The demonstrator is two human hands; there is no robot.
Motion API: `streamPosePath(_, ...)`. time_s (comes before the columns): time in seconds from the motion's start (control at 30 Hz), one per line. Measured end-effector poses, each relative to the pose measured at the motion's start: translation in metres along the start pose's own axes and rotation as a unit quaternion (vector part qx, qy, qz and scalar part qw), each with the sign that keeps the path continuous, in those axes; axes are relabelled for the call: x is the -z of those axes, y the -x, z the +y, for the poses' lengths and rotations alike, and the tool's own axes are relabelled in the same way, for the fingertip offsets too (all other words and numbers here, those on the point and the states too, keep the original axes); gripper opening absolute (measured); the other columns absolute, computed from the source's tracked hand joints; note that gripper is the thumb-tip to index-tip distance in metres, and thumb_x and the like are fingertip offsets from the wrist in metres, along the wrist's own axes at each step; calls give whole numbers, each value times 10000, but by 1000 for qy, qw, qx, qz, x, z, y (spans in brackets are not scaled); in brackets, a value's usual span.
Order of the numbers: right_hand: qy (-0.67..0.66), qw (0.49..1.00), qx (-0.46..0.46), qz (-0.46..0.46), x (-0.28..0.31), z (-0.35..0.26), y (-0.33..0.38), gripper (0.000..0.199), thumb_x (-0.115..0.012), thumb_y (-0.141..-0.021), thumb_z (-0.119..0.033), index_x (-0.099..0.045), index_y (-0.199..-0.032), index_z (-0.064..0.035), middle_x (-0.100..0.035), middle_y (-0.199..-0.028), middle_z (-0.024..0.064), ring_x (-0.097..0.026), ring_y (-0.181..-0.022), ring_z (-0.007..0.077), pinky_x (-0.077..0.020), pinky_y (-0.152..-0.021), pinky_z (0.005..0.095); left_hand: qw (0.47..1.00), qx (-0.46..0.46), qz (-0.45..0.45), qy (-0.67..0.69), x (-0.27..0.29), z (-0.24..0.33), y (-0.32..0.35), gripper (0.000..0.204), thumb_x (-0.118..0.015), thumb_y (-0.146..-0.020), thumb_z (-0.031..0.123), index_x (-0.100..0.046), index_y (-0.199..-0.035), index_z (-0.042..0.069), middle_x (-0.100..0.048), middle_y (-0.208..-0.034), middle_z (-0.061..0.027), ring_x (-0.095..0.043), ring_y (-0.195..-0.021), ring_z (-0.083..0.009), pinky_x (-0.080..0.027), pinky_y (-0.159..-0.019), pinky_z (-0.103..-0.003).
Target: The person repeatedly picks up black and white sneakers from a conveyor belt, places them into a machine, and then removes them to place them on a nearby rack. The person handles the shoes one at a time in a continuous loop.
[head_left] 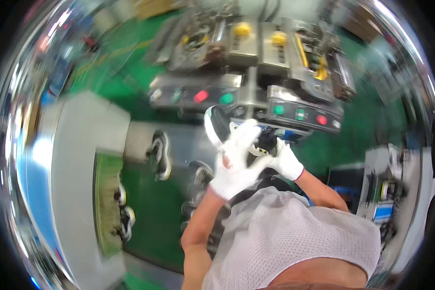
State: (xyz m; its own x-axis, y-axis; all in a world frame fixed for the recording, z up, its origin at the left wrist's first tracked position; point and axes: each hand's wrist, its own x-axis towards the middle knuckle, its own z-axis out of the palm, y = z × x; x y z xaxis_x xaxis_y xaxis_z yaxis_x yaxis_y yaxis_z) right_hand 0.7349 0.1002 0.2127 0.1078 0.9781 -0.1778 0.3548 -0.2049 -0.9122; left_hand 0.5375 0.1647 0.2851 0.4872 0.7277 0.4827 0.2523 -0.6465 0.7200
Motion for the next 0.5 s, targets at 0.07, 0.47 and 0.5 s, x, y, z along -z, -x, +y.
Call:
streamPosePath(0.07,-308,947,-84,42,51,2,32,609,-864,-794,-146,-596,-1320,2,-706,-1182,83,-660,-1020,156,-541,-902,322,999,-50,16,8,-26,10,-33,674,-807,-783,-39,-572,-1413,10,-646,-1352,-195,-676,-1177,-289,-535,-1048,-384)
streamPosePath(0.47,-500,748,-49,434,227,94,144,644,-744,-792,-93,-545,-1399,-9,-668,-1136,40,-654,-920,136,-541,-788,289,980,97,-134,109,-312,11,-232,595,-702,-1001,229,-501,-1492,-40,-588,-1467,-233,-633,-1292,-300,-506,-1053,-383)
streamPosePath(0.5,-489,746,-76,446,232,98,147,641,-743,-791,-86,-550,-1398,-16,-668,-1133,37,-652,-912,135,-539,-776,290,980,130,-118,91,-349,-8,-252,700,-734,-972,327,-487,-1492,-71,-600,-1444,-252,-622,-1307,-327,-494,-1068,-391)
